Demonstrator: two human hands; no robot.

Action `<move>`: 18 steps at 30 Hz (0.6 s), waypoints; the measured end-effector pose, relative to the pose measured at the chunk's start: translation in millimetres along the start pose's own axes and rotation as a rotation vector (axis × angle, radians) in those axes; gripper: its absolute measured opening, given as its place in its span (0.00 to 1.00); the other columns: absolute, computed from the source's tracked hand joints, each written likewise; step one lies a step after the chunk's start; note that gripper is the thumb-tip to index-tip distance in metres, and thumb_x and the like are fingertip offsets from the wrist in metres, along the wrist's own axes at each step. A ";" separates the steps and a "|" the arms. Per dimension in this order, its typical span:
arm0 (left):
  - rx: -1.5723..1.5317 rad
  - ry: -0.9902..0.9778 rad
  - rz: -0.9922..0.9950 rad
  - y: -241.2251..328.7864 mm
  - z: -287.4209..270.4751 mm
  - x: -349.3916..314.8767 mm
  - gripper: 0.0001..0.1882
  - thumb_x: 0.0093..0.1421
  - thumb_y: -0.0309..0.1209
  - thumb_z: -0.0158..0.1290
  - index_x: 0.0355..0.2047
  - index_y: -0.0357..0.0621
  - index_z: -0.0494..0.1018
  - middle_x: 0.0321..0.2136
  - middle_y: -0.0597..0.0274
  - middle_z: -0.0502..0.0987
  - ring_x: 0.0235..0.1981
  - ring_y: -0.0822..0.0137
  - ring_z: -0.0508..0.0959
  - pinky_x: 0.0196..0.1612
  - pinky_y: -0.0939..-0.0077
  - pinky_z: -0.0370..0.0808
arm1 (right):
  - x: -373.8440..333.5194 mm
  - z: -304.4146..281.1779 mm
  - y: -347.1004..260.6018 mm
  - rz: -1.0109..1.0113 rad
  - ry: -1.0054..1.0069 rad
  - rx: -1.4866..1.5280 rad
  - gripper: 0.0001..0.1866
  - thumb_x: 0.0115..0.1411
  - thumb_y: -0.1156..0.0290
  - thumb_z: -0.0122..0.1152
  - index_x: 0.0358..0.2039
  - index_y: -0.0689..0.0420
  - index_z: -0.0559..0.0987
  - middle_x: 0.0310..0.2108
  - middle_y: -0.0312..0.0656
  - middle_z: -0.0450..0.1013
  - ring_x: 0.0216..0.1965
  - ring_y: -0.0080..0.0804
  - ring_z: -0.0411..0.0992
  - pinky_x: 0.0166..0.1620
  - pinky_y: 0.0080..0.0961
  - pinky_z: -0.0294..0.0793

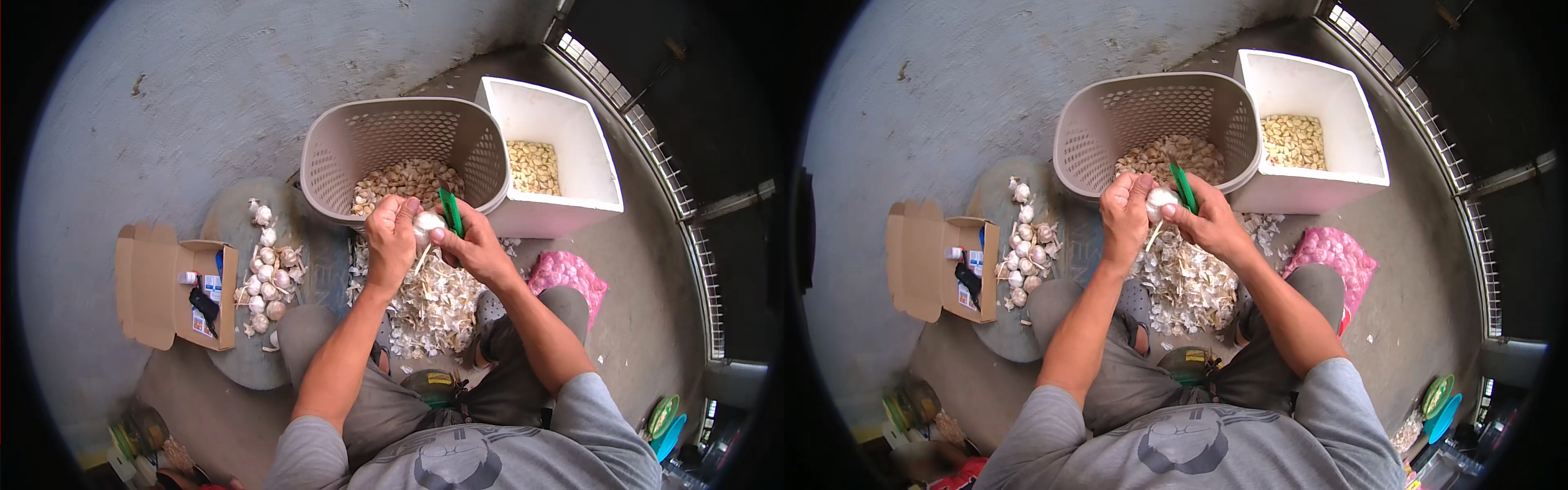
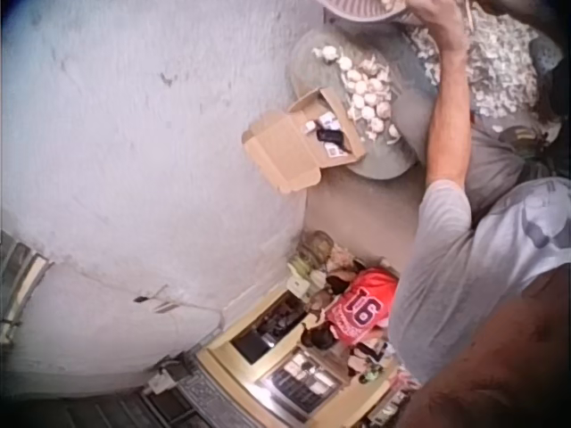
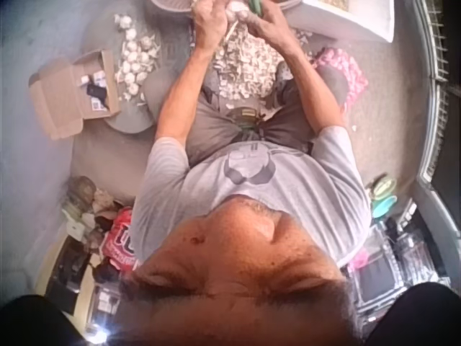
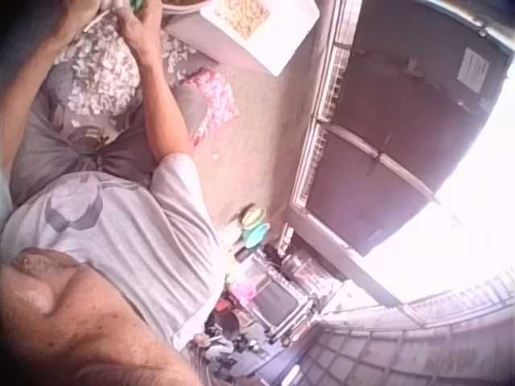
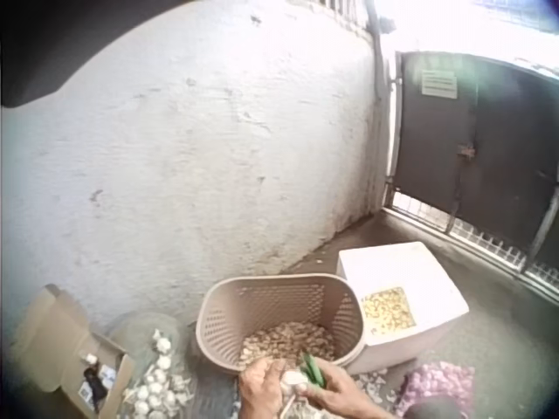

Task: The person is peeling garlic cloves using a small tool.

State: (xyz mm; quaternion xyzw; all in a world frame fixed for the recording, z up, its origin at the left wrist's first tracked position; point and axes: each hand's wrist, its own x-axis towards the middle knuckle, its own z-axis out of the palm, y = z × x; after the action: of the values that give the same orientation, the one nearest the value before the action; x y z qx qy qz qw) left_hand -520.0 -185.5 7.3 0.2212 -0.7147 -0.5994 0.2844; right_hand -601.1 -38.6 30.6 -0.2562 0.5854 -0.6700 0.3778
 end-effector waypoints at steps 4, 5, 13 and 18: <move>-0.093 -0.111 -0.136 17.6 -2.1 -6.1 0.14 0.70 0.31 0.55 0.30 0.32 0.77 0.24 0.57 0.78 0.26 0.72 0.73 0.30 0.71 0.71 | -4.4 -11.8 2.1 -0.008 0.005 0.090 0.22 0.65 0.64 0.69 0.54 0.60 0.74 0.29 0.32 0.74 0.21 0.15 0.66 0.22 0.17 0.65; -0.096 -0.108 -0.131 14.1 -2.9 -7.3 0.14 0.70 0.31 0.55 0.30 0.32 0.77 0.24 0.57 0.78 0.26 0.72 0.73 0.30 0.71 0.71 | -4.7 -15.1 2.6 0.004 0.014 0.181 0.22 0.64 0.64 0.70 0.54 0.60 0.74 0.30 0.33 0.75 0.20 0.16 0.67 0.22 0.17 0.66; -0.092 -0.288 0.075 -8.9 4.6 -13.4 0.19 0.64 0.25 0.58 0.54 0.33 0.74 0.47 0.51 0.79 0.44 0.66 0.81 0.50 0.71 0.78 | 0.1 -24.3 -3.9 0.014 0.108 0.154 0.20 0.65 0.64 0.69 0.51 0.58 0.72 0.28 0.34 0.74 0.20 0.19 0.71 0.20 0.18 0.66; -0.255 -0.366 -0.074 10.7 0.6 -8.1 0.17 0.67 0.34 0.60 0.48 0.31 0.77 0.37 0.61 0.82 0.35 0.74 0.80 0.42 0.77 0.77 | 2.1 -17.9 -15.4 0.035 0.083 0.009 0.21 0.68 0.60 0.65 0.54 0.58 0.70 0.30 0.35 0.74 0.20 0.19 0.72 0.19 0.16 0.67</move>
State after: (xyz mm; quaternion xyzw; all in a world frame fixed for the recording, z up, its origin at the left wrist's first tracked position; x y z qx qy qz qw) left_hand -514.1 -177.7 16.6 0.0970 -0.6641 -0.7252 0.1538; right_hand -619.6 -29.3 42.2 -0.2162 0.6019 -0.6762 0.3657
